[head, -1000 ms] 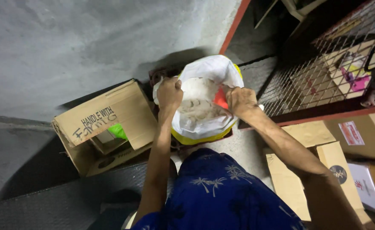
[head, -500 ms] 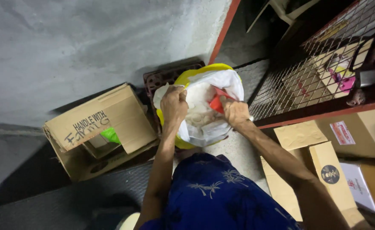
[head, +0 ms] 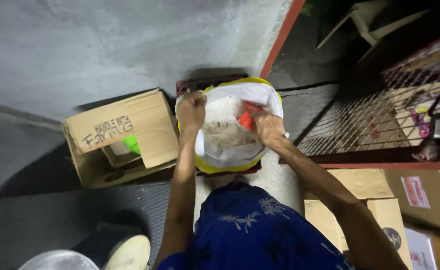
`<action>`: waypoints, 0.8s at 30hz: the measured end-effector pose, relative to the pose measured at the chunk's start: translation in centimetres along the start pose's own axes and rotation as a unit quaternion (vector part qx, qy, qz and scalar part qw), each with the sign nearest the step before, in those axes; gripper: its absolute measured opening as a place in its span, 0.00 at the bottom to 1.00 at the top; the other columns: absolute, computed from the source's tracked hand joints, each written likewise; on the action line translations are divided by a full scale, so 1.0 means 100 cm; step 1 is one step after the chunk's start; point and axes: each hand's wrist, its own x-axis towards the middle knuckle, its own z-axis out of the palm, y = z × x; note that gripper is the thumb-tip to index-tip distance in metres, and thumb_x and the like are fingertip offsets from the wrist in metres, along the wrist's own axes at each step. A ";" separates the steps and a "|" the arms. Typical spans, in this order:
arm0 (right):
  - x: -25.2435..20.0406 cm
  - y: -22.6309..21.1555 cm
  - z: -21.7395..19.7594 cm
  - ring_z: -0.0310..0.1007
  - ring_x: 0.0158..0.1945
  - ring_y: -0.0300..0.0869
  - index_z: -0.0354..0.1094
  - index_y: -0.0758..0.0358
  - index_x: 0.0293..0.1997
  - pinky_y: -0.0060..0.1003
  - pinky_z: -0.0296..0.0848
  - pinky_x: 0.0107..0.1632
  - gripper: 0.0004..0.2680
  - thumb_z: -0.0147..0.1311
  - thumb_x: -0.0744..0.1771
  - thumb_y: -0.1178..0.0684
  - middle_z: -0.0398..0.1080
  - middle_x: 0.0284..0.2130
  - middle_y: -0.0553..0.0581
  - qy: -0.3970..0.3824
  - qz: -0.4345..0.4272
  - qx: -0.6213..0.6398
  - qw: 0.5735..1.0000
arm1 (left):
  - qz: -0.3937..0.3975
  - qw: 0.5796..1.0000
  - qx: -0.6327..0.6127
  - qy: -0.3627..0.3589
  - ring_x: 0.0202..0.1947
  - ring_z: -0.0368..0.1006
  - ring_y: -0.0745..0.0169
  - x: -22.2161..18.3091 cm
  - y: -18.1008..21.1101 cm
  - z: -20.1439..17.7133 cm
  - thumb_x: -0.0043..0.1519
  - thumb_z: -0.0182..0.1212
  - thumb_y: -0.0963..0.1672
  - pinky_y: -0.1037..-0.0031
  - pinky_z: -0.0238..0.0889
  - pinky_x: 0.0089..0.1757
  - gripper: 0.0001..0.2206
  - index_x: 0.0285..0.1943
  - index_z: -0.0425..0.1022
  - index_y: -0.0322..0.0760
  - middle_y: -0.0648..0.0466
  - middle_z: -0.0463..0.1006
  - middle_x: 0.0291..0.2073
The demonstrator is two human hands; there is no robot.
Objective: The person is seen weighing white powder into small plastic bags.
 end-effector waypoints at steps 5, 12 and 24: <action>0.031 0.000 0.019 0.80 0.36 0.54 0.68 0.56 0.56 0.50 0.76 0.38 0.14 0.47 0.64 0.54 0.78 0.33 0.62 0.067 -0.046 0.011 0.997 | -0.073 0.997 0.000 -0.015 0.41 0.80 0.43 0.015 -0.022 0.009 0.58 0.68 0.46 0.61 0.71 0.43 0.09 0.43 0.85 0.40 0.42 0.83 0.38; 0.074 -0.003 0.080 0.80 0.32 0.49 0.74 0.54 0.43 0.48 0.77 0.35 0.07 0.50 0.66 0.50 0.78 0.30 0.58 -0.029 -0.094 -0.083 0.992 | -0.122 0.992 -0.002 -0.014 0.42 0.81 0.44 0.020 -0.018 0.007 0.57 0.69 0.48 0.63 0.72 0.45 0.12 0.45 0.84 0.39 0.41 0.83 0.39; 0.068 -0.003 0.071 0.79 0.31 0.50 0.68 0.55 0.63 0.50 0.77 0.36 0.23 0.57 0.59 0.52 0.77 0.26 0.57 0.050 -0.199 -0.058 0.977 | -0.090 0.996 -0.023 0.016 0.42 0.82 0.47 0.022 -0.051 0.004 0.56 0.69 0.47 0.64 0.72 0.45 0.12 0.43 0.84 0.38 0.42 0.84 0.39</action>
